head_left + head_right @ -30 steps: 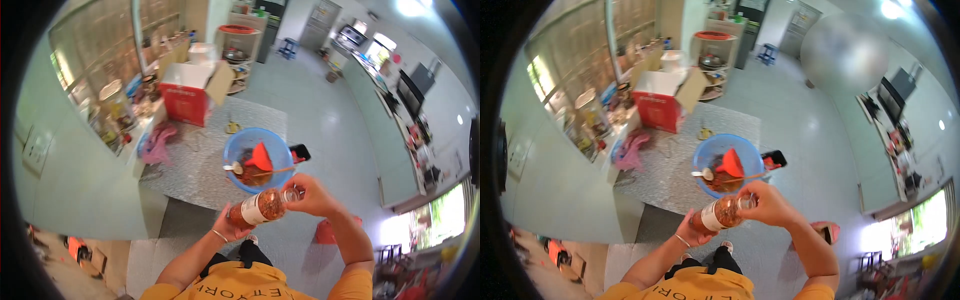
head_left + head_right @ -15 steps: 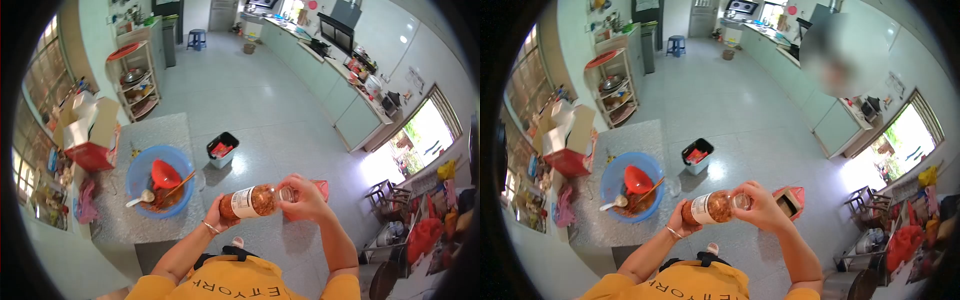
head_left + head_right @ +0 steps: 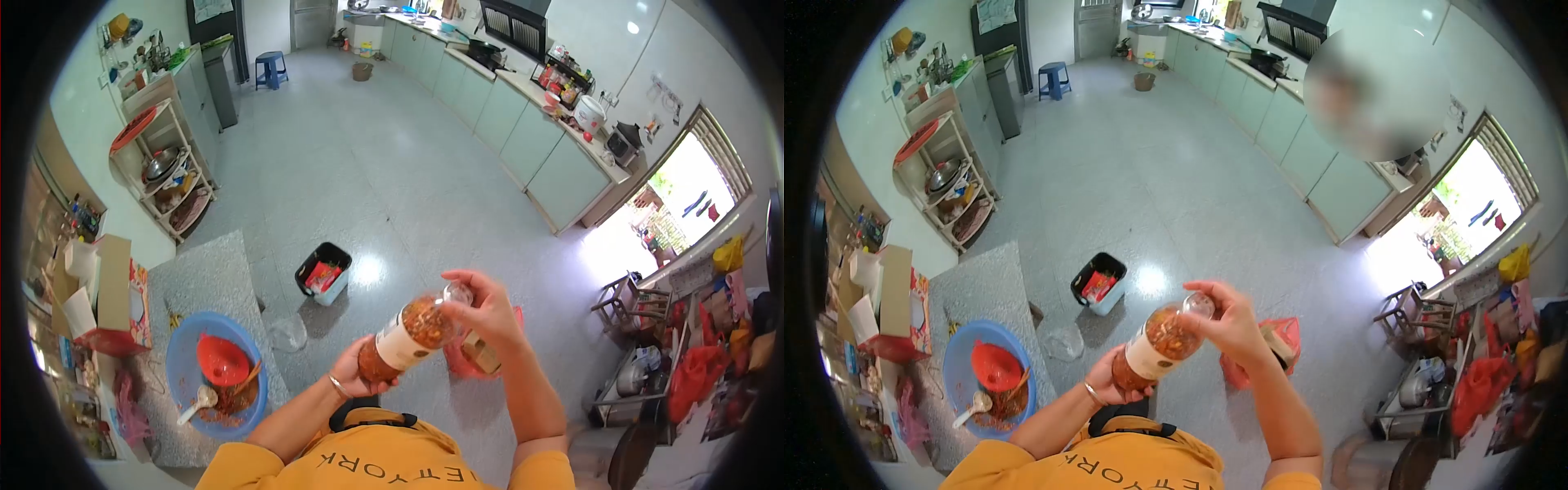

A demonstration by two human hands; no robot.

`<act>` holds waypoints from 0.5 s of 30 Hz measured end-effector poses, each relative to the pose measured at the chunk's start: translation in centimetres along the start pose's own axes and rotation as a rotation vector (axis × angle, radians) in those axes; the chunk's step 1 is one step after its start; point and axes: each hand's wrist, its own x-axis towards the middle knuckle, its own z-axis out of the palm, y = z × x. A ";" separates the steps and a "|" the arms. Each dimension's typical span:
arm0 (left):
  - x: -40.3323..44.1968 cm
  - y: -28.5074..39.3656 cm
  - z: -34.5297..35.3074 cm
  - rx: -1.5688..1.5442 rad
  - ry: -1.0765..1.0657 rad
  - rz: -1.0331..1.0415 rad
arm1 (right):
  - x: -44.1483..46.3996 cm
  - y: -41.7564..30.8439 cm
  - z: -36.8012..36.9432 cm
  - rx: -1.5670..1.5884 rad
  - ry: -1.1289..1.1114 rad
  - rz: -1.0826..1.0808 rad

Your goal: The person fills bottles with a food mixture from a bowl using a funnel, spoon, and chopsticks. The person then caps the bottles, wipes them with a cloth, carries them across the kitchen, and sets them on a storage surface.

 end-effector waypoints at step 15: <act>14.3 17.7 5.9 -0.358 -0.215 -0.386 | 22.2 3.4 -3.7 0.702 -0.064 -0.173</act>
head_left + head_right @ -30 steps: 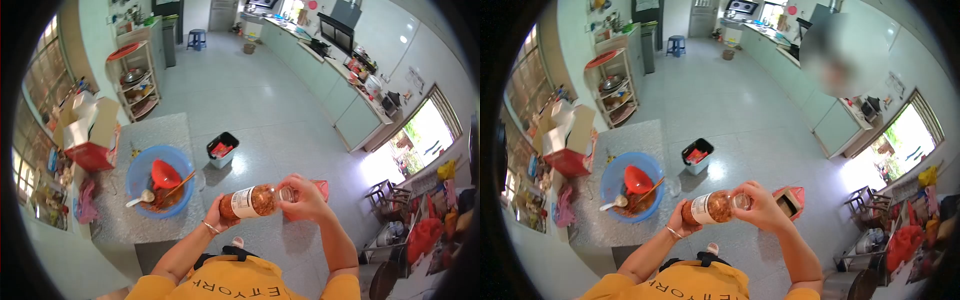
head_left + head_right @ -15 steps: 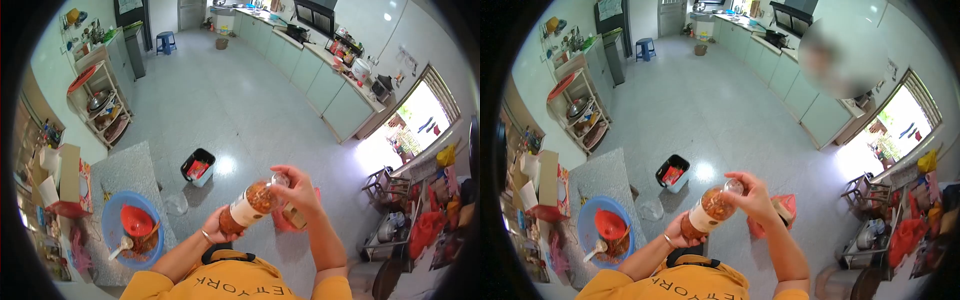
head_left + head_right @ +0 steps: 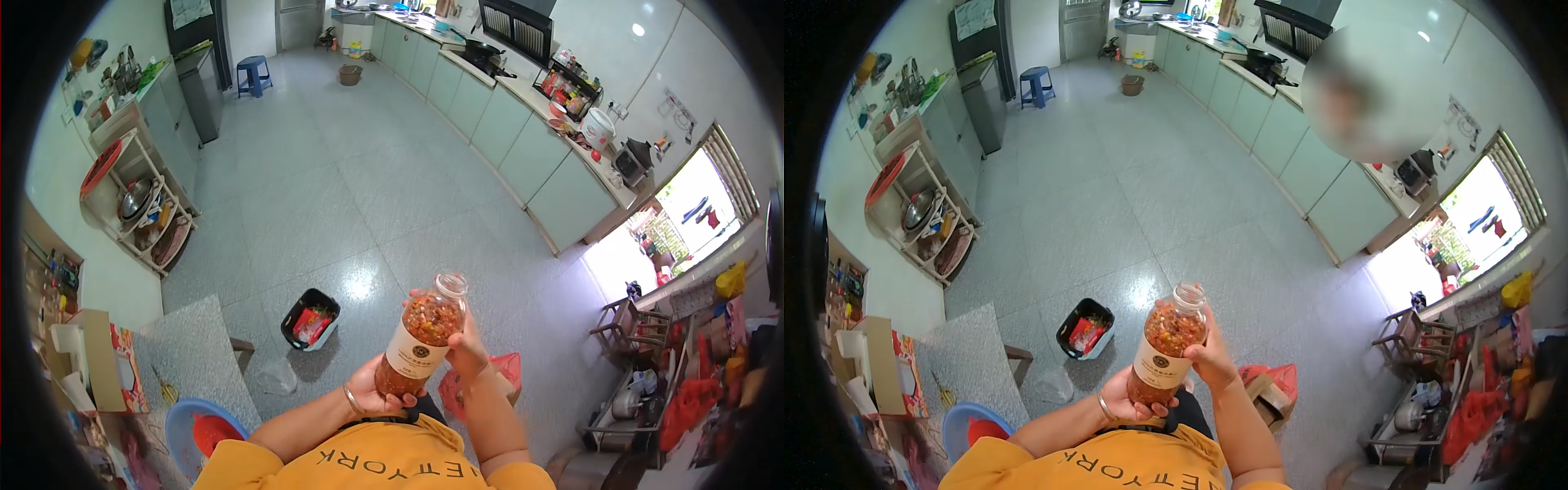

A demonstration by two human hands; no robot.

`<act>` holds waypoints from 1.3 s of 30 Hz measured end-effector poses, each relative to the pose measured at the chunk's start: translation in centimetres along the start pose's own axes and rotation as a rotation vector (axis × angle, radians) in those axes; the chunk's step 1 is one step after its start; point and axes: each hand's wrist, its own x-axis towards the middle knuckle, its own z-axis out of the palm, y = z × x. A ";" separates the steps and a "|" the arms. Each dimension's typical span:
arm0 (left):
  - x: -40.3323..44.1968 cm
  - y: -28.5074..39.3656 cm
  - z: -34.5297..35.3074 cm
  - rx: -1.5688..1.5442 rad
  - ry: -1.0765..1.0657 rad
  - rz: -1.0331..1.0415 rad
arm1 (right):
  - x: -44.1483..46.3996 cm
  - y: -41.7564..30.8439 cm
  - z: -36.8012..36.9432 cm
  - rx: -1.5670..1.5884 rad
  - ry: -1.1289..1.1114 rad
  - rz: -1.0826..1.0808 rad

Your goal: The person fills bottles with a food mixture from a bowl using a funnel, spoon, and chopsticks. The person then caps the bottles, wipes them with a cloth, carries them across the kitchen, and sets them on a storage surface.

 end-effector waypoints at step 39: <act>29.2 69.4 30.4 1.649 0.458 0.680 | 66.7 -14.4 -34.1 0.052 0.046 0.054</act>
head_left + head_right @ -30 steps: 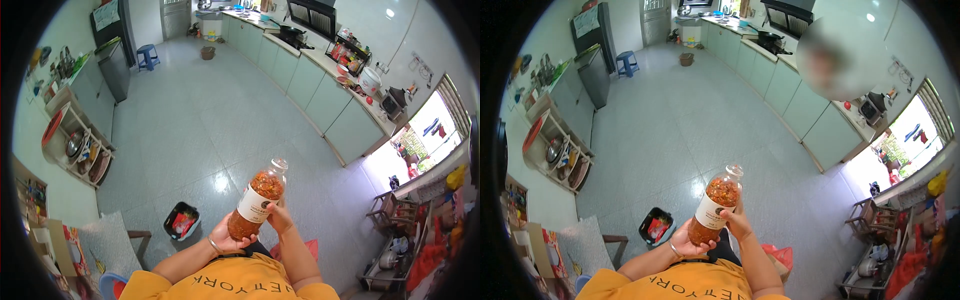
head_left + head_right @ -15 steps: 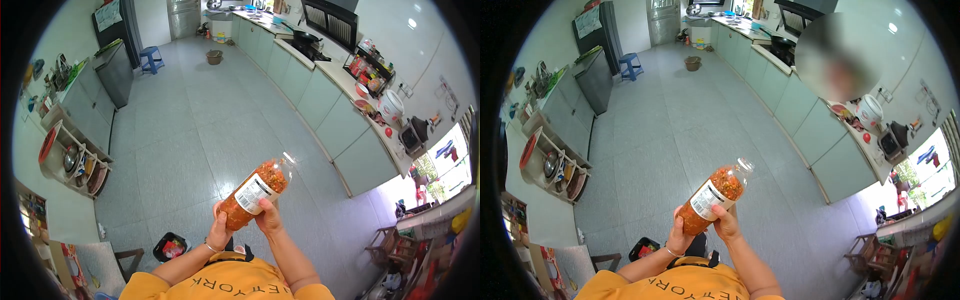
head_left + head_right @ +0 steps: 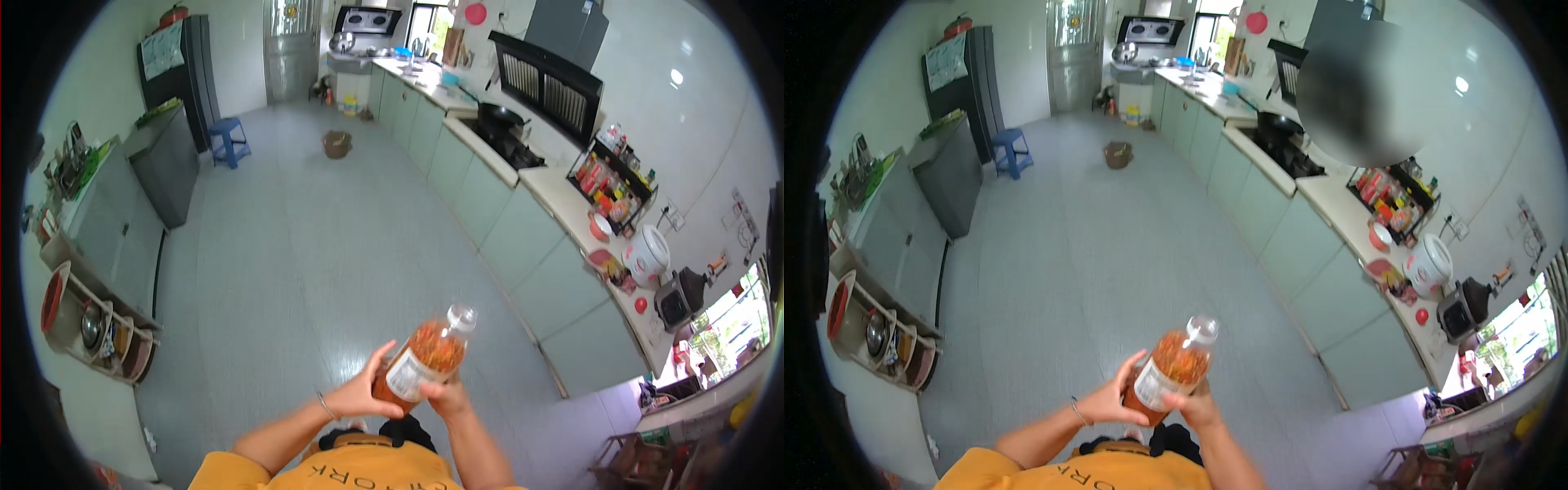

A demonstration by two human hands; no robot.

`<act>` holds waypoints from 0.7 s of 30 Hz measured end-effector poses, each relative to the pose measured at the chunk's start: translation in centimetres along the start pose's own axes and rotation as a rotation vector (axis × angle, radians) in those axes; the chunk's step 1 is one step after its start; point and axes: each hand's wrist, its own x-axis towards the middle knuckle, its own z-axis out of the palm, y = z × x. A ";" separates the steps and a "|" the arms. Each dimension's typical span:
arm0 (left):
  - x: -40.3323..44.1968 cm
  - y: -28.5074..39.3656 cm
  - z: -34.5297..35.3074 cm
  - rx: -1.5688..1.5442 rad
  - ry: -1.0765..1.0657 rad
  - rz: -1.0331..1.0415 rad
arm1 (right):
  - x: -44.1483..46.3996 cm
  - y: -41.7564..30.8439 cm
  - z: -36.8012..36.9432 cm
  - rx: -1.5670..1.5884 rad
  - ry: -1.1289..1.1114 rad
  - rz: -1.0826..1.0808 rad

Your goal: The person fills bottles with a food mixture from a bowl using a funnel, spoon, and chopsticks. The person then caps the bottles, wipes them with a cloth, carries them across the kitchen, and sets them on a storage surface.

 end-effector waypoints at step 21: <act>38.1 1.6 -25.1 -0.003 0.568 0.320 | 52.0 -6.4 -12.0 -0.699 -0.582 -0.022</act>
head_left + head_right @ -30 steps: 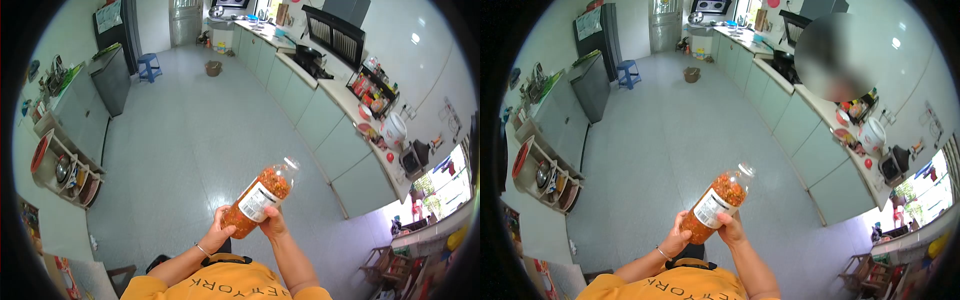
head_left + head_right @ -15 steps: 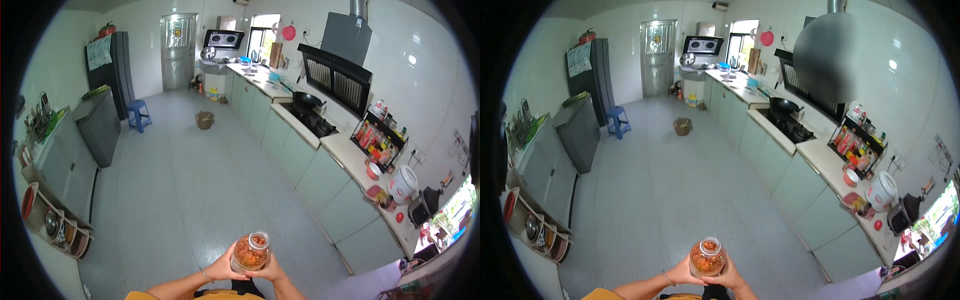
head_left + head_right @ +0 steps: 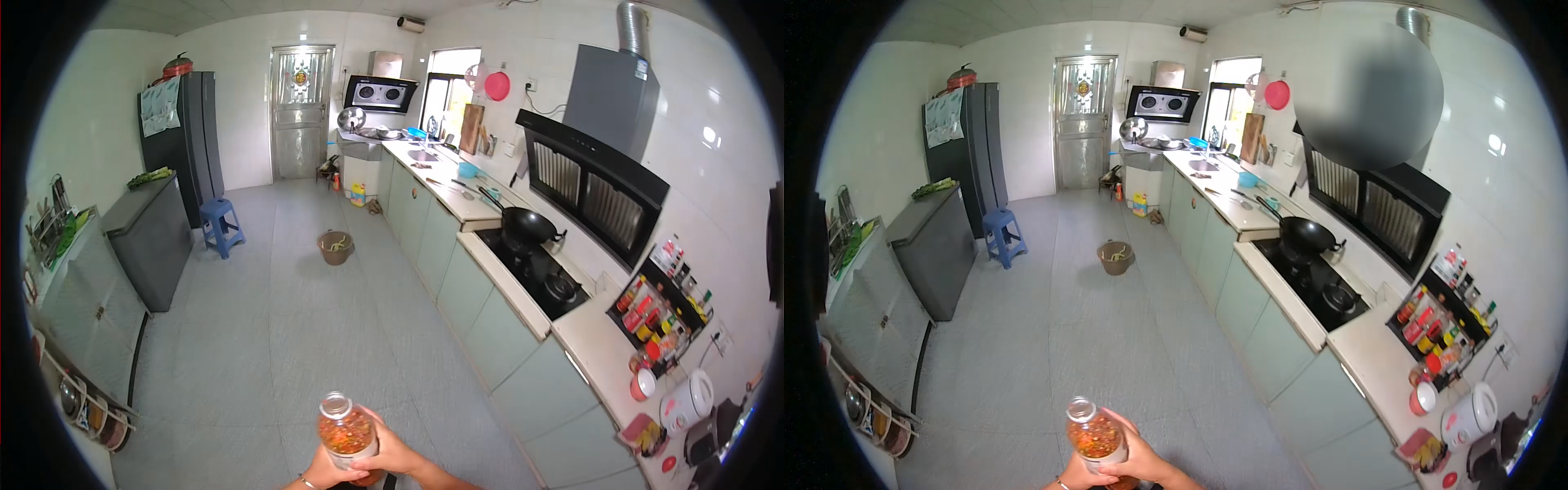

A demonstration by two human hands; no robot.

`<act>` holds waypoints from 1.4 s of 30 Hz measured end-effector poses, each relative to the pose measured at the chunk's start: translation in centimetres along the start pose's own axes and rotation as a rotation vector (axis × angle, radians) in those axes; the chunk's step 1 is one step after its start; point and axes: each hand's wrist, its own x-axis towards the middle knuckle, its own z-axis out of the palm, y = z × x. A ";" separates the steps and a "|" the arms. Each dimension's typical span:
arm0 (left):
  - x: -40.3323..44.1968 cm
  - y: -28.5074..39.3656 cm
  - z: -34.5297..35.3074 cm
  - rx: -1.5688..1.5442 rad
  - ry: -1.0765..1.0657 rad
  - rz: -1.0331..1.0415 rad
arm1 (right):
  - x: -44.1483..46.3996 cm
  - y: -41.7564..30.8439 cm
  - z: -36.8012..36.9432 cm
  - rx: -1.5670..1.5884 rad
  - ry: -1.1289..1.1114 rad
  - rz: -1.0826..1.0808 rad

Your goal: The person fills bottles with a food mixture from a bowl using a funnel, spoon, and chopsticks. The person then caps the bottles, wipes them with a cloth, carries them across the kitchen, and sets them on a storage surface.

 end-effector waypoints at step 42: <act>102.1 -11.2 -35.8 0.176 0.625 0.143 | 80.8 34.7 -66.3 -0.285 0.016 0.627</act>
